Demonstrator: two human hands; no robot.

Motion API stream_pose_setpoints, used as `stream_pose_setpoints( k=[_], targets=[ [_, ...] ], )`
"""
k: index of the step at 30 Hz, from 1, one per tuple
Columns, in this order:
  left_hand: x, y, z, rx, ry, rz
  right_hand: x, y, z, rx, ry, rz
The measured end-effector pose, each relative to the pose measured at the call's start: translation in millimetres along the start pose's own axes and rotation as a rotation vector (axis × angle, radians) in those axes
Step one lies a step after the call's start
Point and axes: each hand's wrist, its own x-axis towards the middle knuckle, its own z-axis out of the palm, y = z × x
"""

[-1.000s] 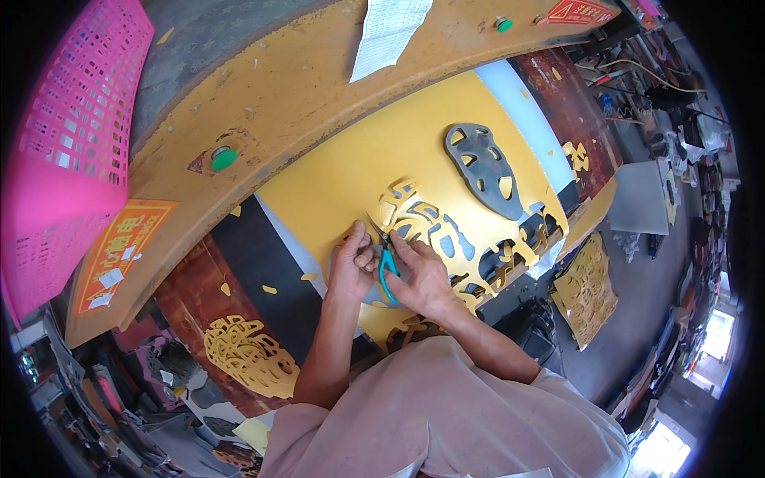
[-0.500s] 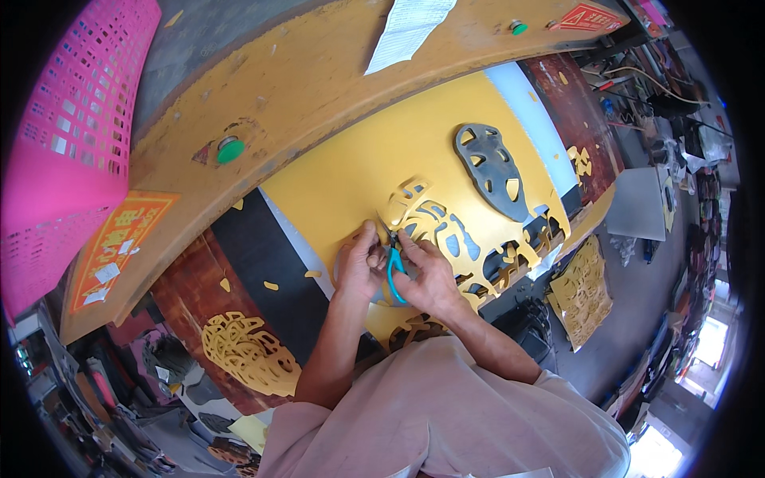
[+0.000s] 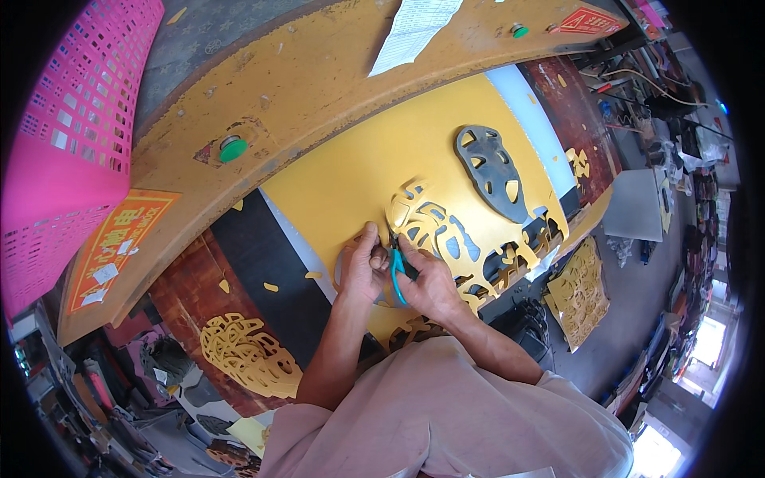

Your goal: The person trims small yellow foam cutouts using scissors, then stacks them and places them into a plastic bag. They tie the bag and return to the workbench to handle additional cutouts.

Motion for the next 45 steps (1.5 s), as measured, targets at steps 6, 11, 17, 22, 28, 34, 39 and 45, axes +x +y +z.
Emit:
stream_pose_setpoints(
  k=[6, 11, 17, 22, 28, 34, 39, 45],
  targets=[
    [-3, 2, 2, 0.015, -0.011, 0.019, 0, -2, 0, 0.095, -0.054, 0.073],
    [-4, 6, -3, 0.052, 0.038, 0.005, 0, -10, 1, 0.504, -0.158, 0.316],
    [0, 5, -14, 0.148, 0.008, 0.024, 7, -10, 7, 0.566, -0.116, 0.265],
    [3, 5, -19, 0.129, -0.053, 0.006, 13, -2, 13, 0.556, -0.102, 0.268],
    [3, 6, -19, 0.141, -0.036, -0.018, 9, -1, 21, 0.356, -0.052, 0.208],
    [3, 9, -19, 0.188, -0.014, -0.032, 7, -5, 22, 0.521, -0.037, 0.206],
    [2, 10, -18, 0.178, -0.007, -0.033, 10, -13, 25, 0.791, -0.053, 0.281],
    [1, 11, -17, 0.194, 0.024, -0.04, 16, -24, 18, 1.008, -0.07, 0.412]
  ],
)
